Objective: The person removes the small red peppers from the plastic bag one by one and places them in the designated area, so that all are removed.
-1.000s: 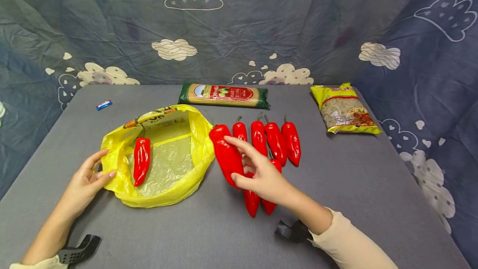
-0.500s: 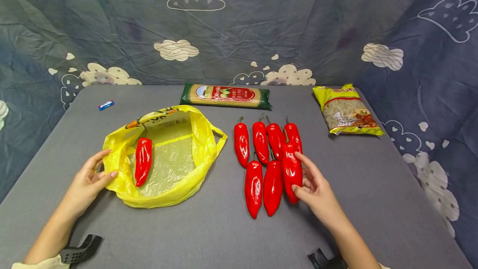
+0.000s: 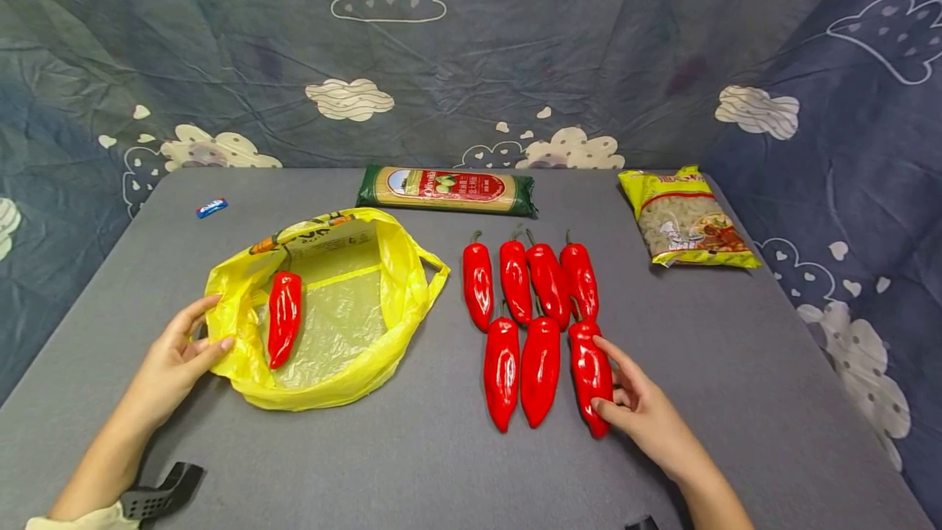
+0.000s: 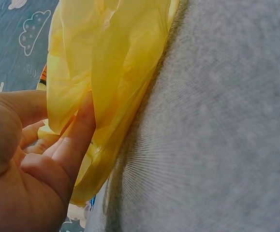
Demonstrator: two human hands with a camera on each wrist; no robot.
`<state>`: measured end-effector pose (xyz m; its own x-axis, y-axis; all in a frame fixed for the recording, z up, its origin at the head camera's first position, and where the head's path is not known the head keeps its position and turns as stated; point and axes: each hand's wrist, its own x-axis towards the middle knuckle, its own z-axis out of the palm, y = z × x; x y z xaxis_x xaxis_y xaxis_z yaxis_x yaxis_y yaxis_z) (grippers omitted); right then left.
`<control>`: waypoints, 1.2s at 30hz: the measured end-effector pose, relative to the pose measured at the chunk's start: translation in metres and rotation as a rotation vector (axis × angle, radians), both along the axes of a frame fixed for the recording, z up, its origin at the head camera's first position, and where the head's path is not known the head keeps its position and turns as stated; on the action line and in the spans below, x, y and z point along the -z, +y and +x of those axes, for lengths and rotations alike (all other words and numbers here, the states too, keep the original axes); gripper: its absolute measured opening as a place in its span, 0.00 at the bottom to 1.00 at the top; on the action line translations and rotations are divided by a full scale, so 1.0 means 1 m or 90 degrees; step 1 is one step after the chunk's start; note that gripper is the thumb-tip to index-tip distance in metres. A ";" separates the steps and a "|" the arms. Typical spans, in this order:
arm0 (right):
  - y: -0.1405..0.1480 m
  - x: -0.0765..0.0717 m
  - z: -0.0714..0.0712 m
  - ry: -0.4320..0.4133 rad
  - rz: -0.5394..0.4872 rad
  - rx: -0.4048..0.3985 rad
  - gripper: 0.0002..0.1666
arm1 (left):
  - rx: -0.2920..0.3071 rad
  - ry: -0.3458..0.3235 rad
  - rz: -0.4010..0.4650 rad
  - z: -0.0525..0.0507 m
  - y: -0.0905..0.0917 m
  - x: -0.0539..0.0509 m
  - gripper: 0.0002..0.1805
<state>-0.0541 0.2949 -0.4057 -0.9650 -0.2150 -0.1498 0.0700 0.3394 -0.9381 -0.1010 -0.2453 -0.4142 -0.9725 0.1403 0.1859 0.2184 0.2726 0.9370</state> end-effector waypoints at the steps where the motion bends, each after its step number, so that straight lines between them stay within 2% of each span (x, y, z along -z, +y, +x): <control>1: 0.000 0.000 0.000 -0.008 0.001 -0.004 0.43 | 0.000 -0.001 0.003 0.000 0.000 0.000 0.32; 6: -0.002 -0.004 -0.003 -0.028 0.061 -0.005 0.42 | 0.001 -0.003 0.003 0.000 -0.001 0.000 0.33; 9: -0.003 -0.004 -0.006 -0.011 0.119 -0.008 0.43 | 0.001 -0.003 0.000 0.000 -0.001 0.000 0.33; 15: -0.003 -0.007 -0.011 0.041 0.203 -0.013 0.43 | 0.001 -0.004 0.002 0.000 0.000 0.000 0.33; 20: -0.014 -0.023 -0.015 0.122 0.263 0.009 0.41 | -0.001 -0.005 0.007 0.000 0.000 0.001 0.33; 22: -0.023 -0.034 -0.019 0.166 0.250 0.015 0.39 | -0.002 -0.004 0.008 -0.001 0.000 0.001 0.33; 25: -0.043 -0.051 -0.025 0.236 0.182 0.002 0.38 | -0.003 -0.004 0.006 -0.001 0.000 0.001 0.33; 30: -0.086 -0.073 -0.043 0.337 0.042 -0.088 0.39 | -0.003 -0.005 0.002 0.000 0.000 0.000 0.33; 36: -0.144 -0.080 -0.067 0.353 0.000 -0.189 0.40 | 0.000 -0.008 0.001 -0.001 0.000 0.000 0.33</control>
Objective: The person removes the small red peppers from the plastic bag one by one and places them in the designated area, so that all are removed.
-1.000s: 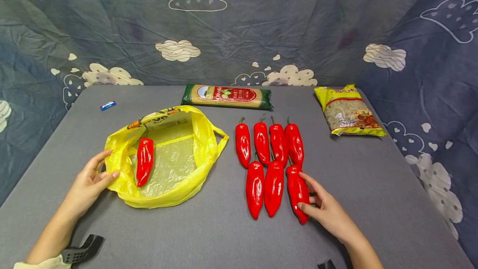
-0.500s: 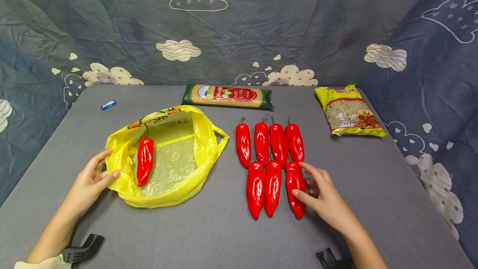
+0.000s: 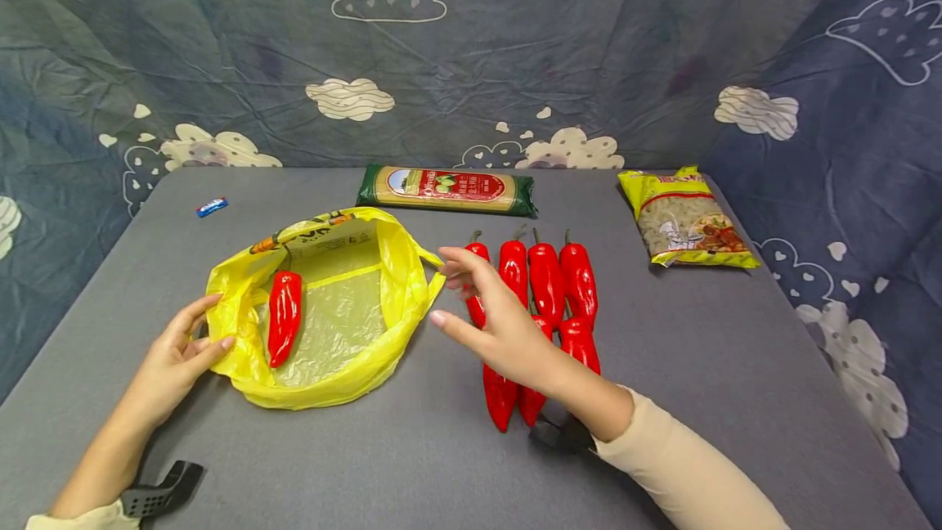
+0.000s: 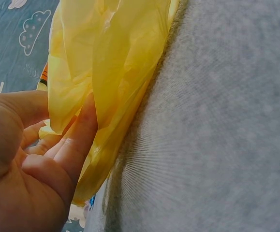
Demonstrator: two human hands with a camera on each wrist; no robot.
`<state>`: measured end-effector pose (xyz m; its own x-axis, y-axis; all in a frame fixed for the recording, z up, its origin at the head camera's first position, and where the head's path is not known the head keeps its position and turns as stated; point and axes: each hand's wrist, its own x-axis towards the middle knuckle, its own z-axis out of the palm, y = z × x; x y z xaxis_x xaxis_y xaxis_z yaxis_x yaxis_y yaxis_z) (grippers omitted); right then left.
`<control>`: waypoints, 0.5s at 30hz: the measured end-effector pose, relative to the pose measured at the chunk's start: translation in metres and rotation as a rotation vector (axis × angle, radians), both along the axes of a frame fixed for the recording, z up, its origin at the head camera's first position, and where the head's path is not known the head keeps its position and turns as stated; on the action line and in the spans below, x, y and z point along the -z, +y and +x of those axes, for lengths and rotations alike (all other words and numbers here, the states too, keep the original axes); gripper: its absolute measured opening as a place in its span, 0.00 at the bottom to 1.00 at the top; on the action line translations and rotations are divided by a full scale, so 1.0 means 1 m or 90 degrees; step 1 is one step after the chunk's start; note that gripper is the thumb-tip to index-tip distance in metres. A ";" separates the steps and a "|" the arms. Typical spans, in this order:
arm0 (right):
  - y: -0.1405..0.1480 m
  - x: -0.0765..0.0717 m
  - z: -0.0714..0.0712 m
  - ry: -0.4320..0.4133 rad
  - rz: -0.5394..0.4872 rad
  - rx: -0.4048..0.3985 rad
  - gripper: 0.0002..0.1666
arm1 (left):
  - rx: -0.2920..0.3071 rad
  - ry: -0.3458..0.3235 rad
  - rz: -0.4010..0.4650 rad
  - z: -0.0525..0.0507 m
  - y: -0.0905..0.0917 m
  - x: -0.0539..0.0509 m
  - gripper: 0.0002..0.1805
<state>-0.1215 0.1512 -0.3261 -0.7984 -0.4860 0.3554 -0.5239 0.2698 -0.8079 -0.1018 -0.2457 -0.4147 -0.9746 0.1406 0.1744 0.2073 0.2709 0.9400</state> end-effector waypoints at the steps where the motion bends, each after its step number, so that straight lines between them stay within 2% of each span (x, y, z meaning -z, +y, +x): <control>1: -0.010 0.001 -0.004 -0.002 0.002 -0.015 0.39 | 0.000 0.001 0.001 0.000 0.000 0.000 0.33; 6: -0.055 0.012 -0.024 -0.032 0.006 -0.082 0.38 | -0.002 0.004 -0.004 0.000 -0.001 0.000 0.32; 15: -0.111 0.042 -0.044 -0.152 0.068 -0.165 0.40 | 0.002 0.005 0.001 0.000 0.000 0.000 0.32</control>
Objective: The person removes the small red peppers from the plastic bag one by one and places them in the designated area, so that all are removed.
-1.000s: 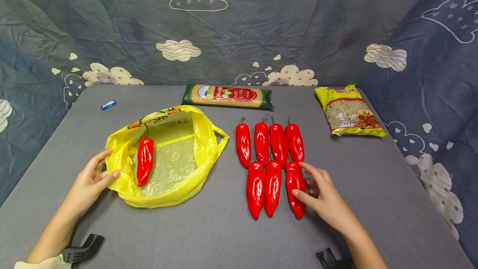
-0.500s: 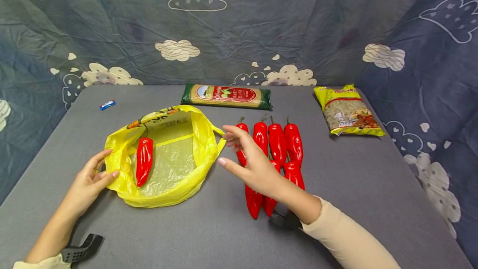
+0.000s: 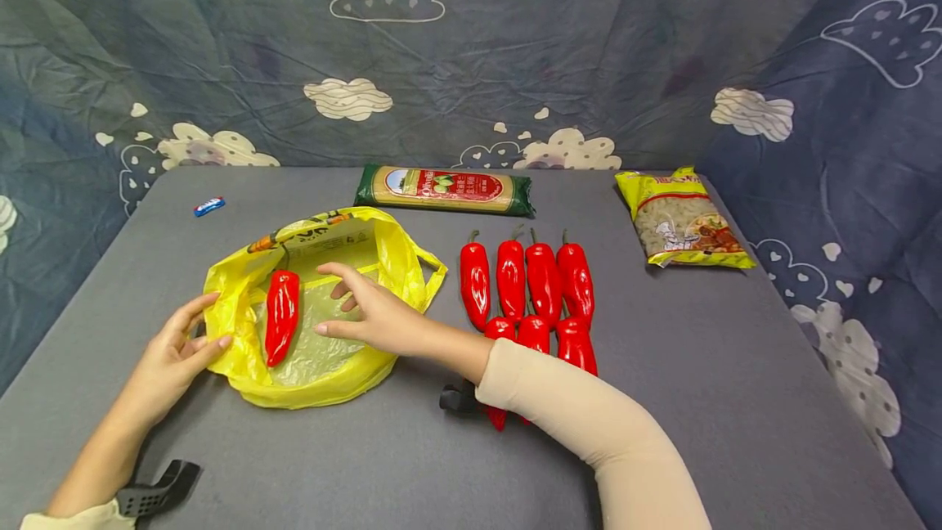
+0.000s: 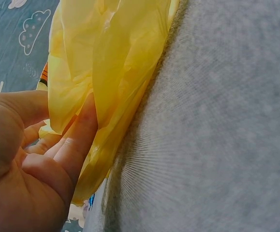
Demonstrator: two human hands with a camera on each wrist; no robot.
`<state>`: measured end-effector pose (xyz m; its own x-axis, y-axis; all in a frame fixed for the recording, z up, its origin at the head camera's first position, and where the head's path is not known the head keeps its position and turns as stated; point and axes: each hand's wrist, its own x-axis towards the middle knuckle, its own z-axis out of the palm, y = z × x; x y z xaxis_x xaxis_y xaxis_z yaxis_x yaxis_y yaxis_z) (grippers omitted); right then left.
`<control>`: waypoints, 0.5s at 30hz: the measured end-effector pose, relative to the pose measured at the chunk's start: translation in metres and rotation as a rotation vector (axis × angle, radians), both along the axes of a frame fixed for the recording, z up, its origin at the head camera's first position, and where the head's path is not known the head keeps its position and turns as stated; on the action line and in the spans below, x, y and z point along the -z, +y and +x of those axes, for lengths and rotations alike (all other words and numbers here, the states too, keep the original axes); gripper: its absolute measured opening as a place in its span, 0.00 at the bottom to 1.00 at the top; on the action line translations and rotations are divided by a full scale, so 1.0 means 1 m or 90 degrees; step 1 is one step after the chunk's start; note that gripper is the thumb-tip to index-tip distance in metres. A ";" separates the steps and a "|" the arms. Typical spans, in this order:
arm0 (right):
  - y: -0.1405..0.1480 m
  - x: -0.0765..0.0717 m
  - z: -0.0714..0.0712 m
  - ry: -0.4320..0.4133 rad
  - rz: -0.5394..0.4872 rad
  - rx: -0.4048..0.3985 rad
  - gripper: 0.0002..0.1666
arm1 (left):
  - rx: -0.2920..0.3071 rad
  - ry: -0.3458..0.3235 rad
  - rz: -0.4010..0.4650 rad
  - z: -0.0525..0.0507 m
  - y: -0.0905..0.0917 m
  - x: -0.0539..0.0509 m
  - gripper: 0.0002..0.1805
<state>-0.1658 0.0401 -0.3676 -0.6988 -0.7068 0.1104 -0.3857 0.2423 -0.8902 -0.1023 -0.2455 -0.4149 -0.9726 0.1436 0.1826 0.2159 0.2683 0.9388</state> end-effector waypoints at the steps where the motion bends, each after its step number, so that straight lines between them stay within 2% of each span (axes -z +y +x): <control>1: -0.005 0.004 -0.002 -0.012 0.008 -0.004 0.40 | 0.001 0.000 0.002 0.000 0.000 0.000 0.32; 9: -0.034 0.023 -0.011 -0.113 0.063 -0.007 0.42 | 0.004 0.002 0.011 -0.001 0.000 0.001 0.32; 15: -0.051 0.031 -0.014 -0.107 0.086 -0.024 0.43 | 0.004 0.003 0.014 -0.001 0.000 0.001 0.32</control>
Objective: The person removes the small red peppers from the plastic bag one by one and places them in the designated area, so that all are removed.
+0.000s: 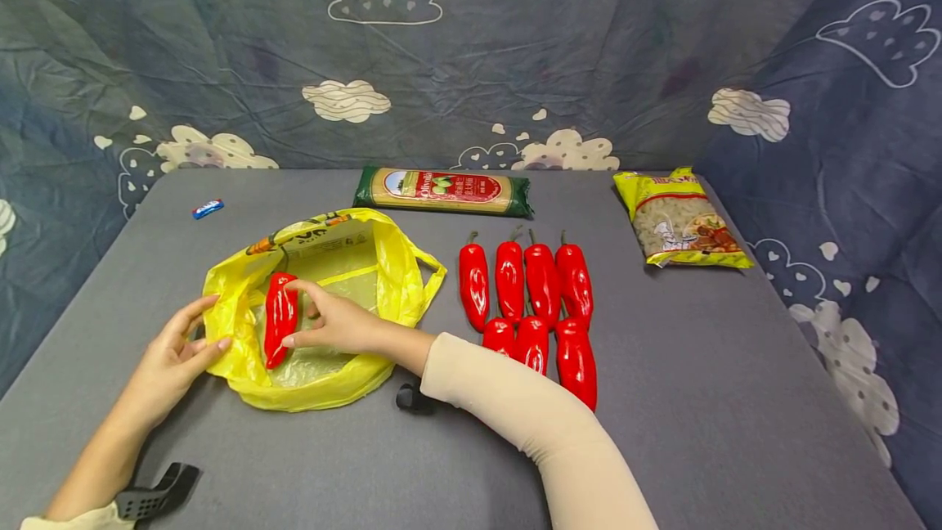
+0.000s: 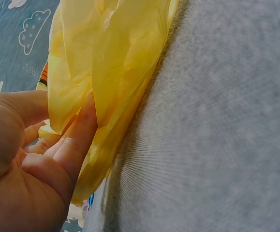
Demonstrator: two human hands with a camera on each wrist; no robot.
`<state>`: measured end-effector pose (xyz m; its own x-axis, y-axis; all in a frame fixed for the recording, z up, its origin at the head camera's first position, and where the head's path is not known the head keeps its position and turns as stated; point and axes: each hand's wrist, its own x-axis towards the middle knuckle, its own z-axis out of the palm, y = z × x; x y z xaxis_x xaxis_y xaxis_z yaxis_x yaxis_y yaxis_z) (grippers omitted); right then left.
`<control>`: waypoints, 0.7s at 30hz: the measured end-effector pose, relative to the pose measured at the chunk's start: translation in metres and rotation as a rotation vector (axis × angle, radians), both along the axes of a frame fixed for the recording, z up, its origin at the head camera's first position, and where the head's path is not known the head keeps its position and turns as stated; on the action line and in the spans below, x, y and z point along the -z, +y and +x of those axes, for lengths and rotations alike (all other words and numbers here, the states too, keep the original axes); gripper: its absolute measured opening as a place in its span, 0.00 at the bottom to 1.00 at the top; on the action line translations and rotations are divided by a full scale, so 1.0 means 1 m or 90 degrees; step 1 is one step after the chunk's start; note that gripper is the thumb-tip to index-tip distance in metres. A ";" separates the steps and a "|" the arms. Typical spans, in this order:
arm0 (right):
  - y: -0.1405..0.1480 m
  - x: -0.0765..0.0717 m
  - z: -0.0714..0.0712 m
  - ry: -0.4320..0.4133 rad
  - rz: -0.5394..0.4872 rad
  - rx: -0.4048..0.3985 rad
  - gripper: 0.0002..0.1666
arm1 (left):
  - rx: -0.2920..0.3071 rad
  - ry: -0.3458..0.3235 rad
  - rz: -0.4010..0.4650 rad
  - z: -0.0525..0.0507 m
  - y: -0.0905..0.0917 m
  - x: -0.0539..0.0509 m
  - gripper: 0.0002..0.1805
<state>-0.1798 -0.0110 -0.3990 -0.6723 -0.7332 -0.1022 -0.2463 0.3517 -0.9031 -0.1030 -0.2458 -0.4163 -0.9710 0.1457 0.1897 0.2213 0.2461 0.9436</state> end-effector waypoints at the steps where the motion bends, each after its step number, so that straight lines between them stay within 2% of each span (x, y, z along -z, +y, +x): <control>1: -0.002 0.001 0.000 0.002 -0.002 -0.006 0.43 | -0.001 0.001 -0.002 0.000 0.000 0.000 0.32; 7: -0.014 0.002 -0.003 0.030 0.011 -0.017 0.43 | -0.005 0.006 -0.016 0.001 0.001 -0.002 0.32; 15: -0.028 0.001 -0.007 0.148 0.148 -0.005 0.40 | 0.001 0.012 -0.020 0.002 0.001 -0.004 0.32; 18: -0.031 0.000 -0.006 0.171 0.190 0.007 0.40 | 0.000 0.015 -0.015 0.002 0.001 -0.004 0.32; 21: -0.033 -0.001 -0.004 0.168 0.204 0.031 0.41 | 0.000 0.015 -0.004 0.002 0.002 -0.003 0.32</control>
